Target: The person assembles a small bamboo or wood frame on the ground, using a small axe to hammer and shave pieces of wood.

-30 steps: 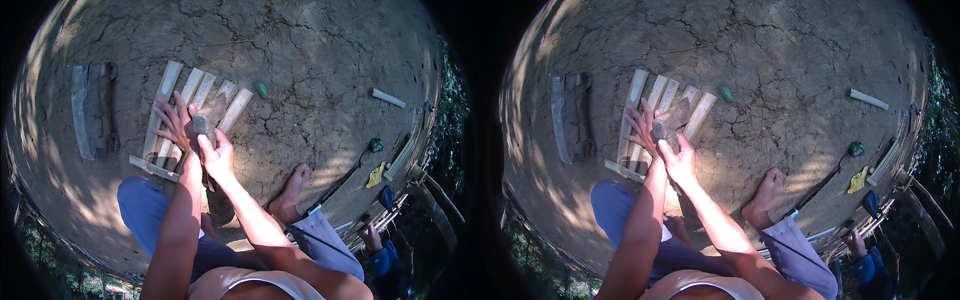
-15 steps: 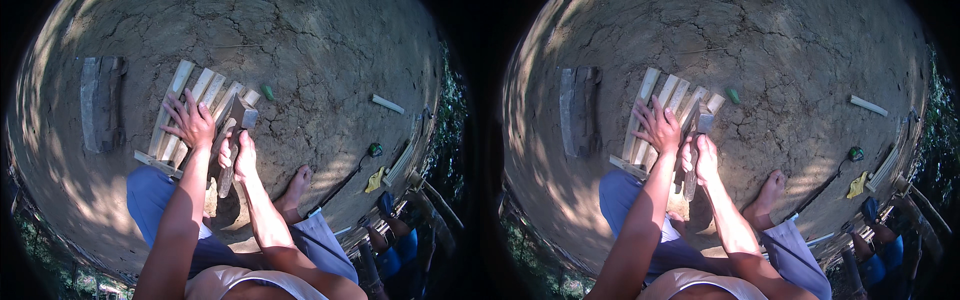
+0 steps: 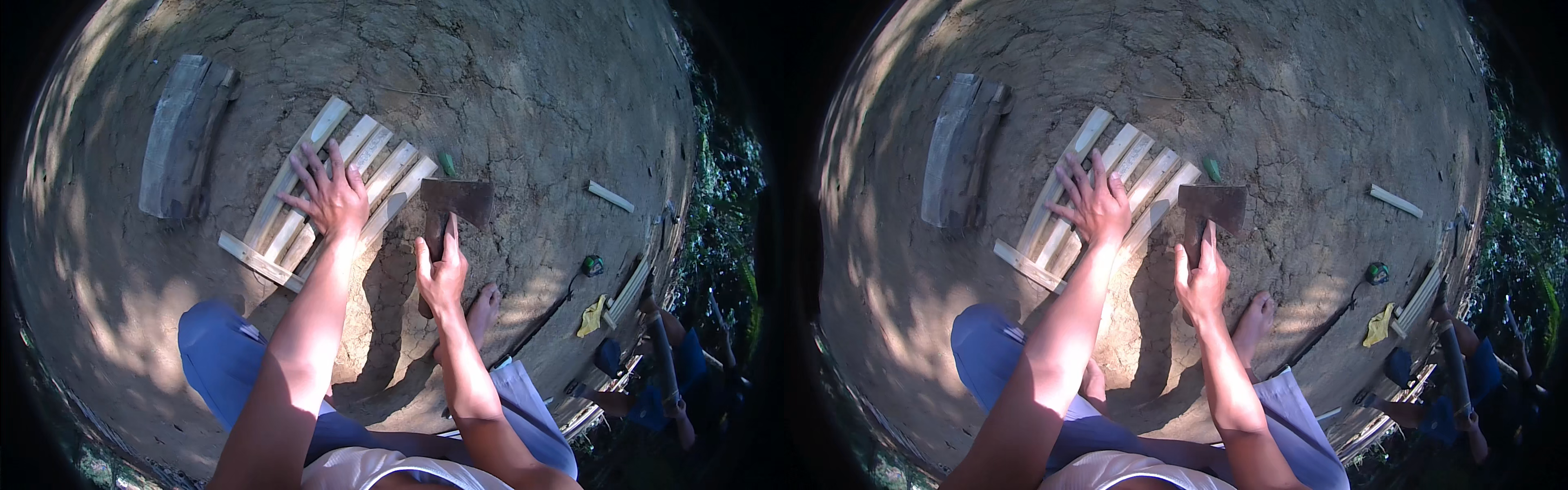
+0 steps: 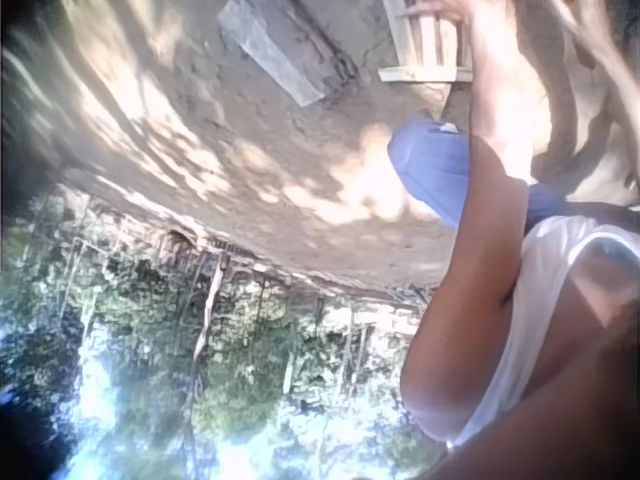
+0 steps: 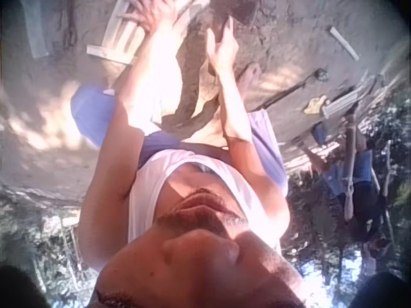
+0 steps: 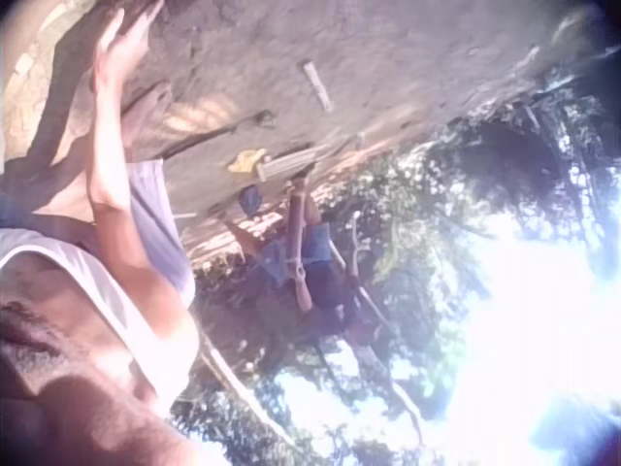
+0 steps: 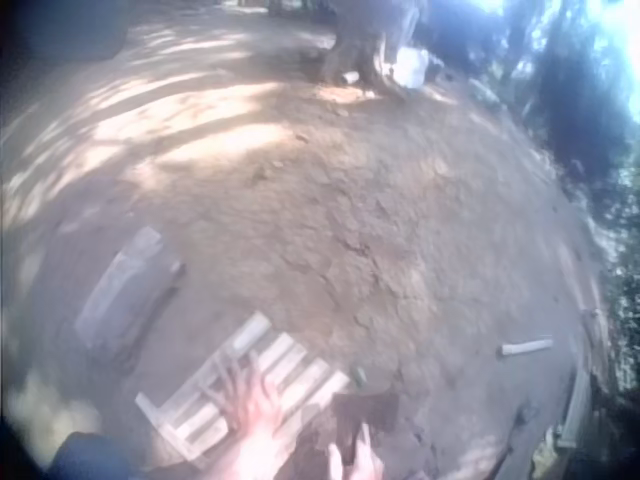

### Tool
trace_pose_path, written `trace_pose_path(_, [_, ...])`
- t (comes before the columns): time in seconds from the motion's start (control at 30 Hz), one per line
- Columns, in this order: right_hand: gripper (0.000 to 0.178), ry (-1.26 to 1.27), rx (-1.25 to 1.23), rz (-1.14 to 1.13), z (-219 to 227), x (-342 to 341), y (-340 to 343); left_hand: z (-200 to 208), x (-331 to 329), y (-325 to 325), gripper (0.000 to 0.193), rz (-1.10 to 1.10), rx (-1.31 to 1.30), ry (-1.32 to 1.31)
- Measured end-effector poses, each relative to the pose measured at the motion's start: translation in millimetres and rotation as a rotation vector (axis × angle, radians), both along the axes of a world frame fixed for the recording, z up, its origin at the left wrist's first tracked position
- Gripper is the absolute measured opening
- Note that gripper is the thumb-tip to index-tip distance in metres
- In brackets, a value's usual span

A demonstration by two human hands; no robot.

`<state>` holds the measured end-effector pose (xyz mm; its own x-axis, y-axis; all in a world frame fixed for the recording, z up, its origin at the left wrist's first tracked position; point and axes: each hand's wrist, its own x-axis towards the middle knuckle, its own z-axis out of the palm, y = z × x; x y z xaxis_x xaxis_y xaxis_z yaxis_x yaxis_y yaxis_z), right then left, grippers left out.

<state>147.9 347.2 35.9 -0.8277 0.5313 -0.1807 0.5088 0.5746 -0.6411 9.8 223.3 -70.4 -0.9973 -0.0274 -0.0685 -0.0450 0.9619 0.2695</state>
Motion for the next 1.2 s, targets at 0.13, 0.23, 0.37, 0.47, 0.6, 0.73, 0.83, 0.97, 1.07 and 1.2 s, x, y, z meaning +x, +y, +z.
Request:
trace_pose_path(0.13, [0.070,-0.005,0.084,0.153,-3,-16,1,-3,3,-8,0.058,0.010,-0.012,0.026])
trace_pose_path(0.23, [0.067,0.258,0.252,0.207,11,-27,0,-1,2,-11,0.058,0.029,-0.018,0.000])
trace_pose_path(0.37, [0.063,0.653,0.447,0.379,-14,-24,16,7,0,3,0.058,0.032,0.013,-0.019])
trace_pose_path(0.47, [0.061,-0.135,0.250,0.322,-27,-40,19,3,5,1,0.058,0.022,0.035,-0.019])
trace_pose_path(0.6, [0.066,0.308,0.185,0.323,27,-79,15,5,4,-14,0.060,0.044,0.000,-0.022])
trace_pose_path(0.73, [0.069,0.544,0.369,0.325,54,-66,29,6,2,-7,0.061,0.052,-0.021,-0.063])
trace_pose_path(0.83, [0.064,0.537,0.434,0.413,37,-58,36,7,3,-2,0.061,0.037,0.003,-0.054])
trace_pose_path(0.97, [0.064,-0.269,0.252,0.452,-10,-50,35,5,-2,1,0.060,0.027,0.045,-0.031])
trace_pose_path(1.07, [0.065,-0.009,0.124,0.454,30,-71,34,0,4,-10,0.058,0.055,0.056,0.026])
trace_pose_path(1.2, [0.057,0.444,0.271,0.333,68,-76,30,6,5,-13,0.058,0.057,-0.011,-0.064])
